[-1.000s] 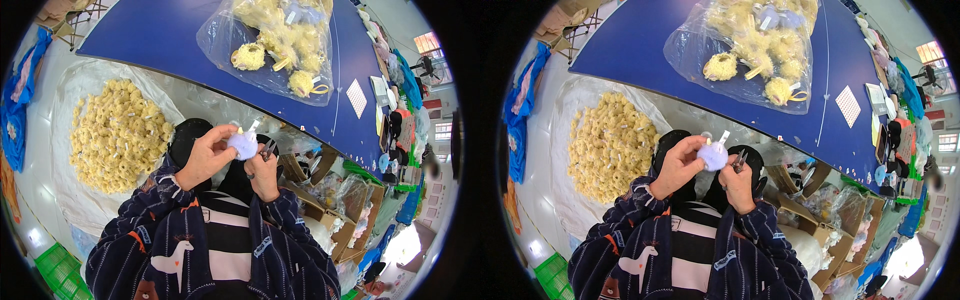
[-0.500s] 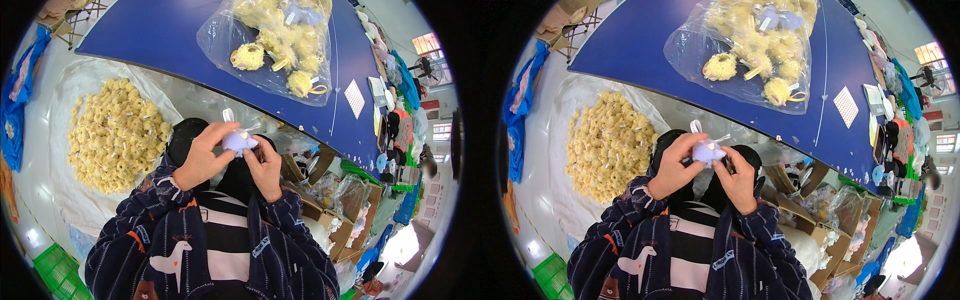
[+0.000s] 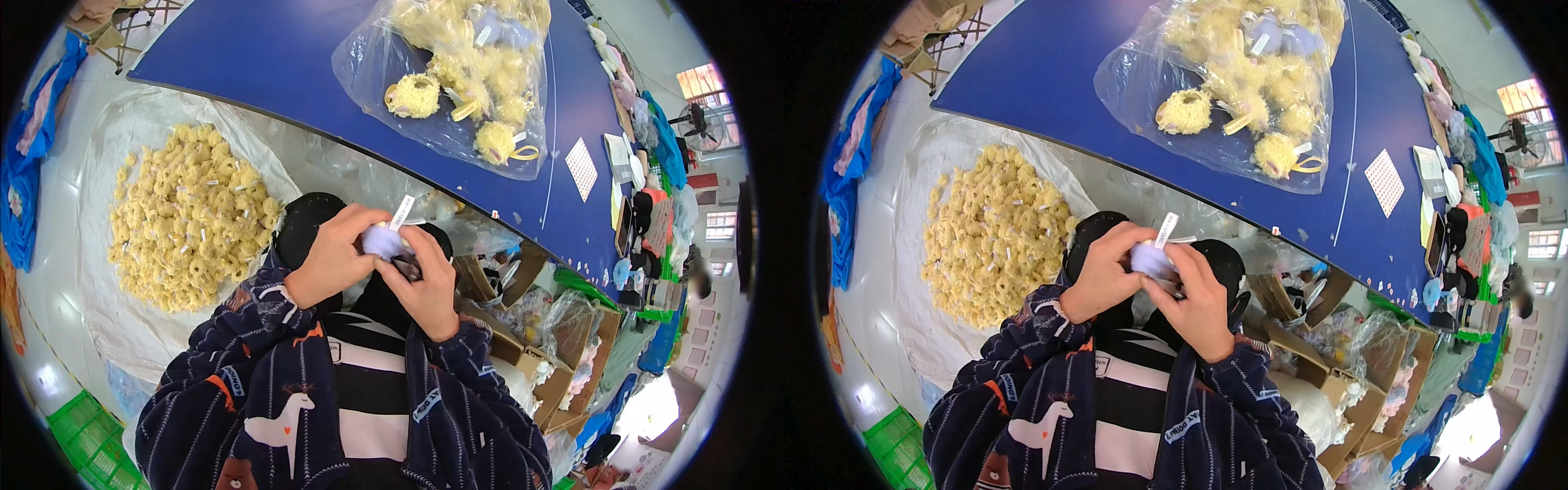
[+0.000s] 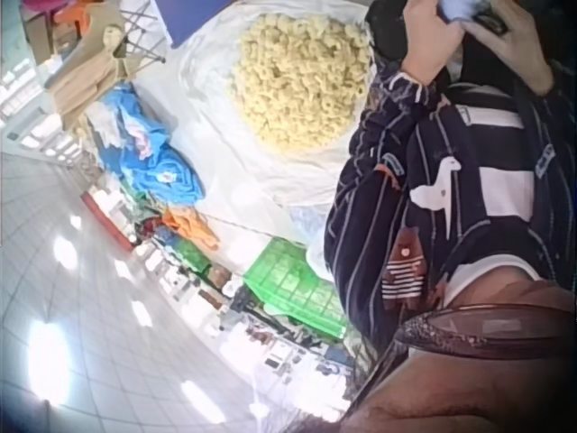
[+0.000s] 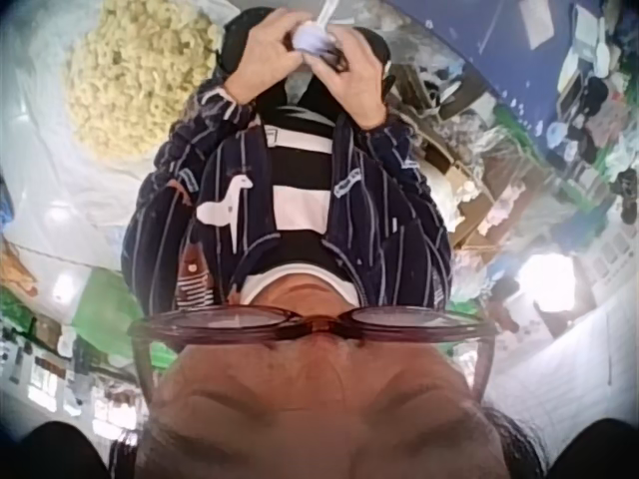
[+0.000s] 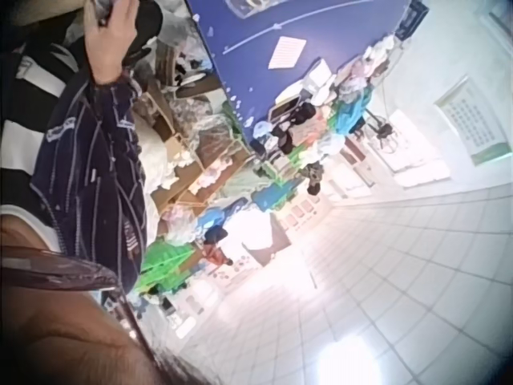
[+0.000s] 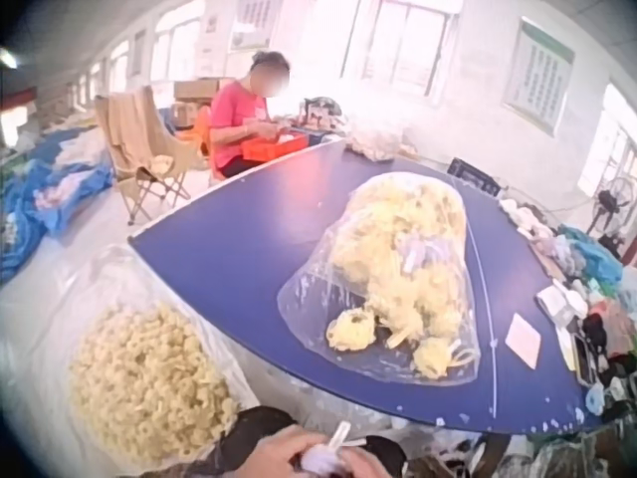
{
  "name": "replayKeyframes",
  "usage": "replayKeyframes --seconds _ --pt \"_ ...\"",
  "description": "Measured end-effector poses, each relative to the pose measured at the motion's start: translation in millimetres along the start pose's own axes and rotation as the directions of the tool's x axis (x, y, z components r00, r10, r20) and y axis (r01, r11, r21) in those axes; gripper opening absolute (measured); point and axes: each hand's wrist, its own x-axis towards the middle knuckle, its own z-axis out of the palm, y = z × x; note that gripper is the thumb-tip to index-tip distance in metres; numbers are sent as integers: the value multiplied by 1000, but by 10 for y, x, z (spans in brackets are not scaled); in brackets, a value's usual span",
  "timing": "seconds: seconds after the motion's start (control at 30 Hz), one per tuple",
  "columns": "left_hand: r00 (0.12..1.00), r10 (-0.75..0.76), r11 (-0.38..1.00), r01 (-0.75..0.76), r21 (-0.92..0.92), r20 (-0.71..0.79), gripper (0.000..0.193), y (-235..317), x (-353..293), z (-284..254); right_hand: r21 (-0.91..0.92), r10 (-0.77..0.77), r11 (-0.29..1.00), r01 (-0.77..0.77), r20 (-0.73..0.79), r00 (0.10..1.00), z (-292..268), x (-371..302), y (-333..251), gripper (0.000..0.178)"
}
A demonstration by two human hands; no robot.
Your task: The person sits on the floor and assembles small fluffy decorative items by attaching them to plastic sticks. They repeatedly pick up the fluffy pieces, insert the sticks, and place the finished items into a clear plastic bag on the table.
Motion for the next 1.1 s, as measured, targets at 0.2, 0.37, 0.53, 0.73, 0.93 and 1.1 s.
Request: replayKeyframes --seconds 0.2,0.37,0.53,0.73,0.93,1.1 --pt "943 -149 787 295 -542 298 56 123 -20 -145 277 322 907 -316 25 946 -48 36 179 33" --pt "980 2 882 93 -461 200 50 -6 -75 -58 552 472 672 -494 196 860 -51 -2 220 33" --pt "981 36 893 53 -447 189 46 -40 -73 -61 542 457 654 -527 272 847 -94 -34 260 29" --pt "978 -95 842 178 -509 184 43 15 -95 -29 459 367 808 -370 99 925 24 -76 234 26" --pt "996 -57 947 78 -311 75 49 28 -129 29 314 268 917 -247 -28 963 115 -123 251 28" --pt "997 70 982 -66 -174 20 48 -8 -146 55 246 220 947 -208 -21 975 116 -93 196 38"
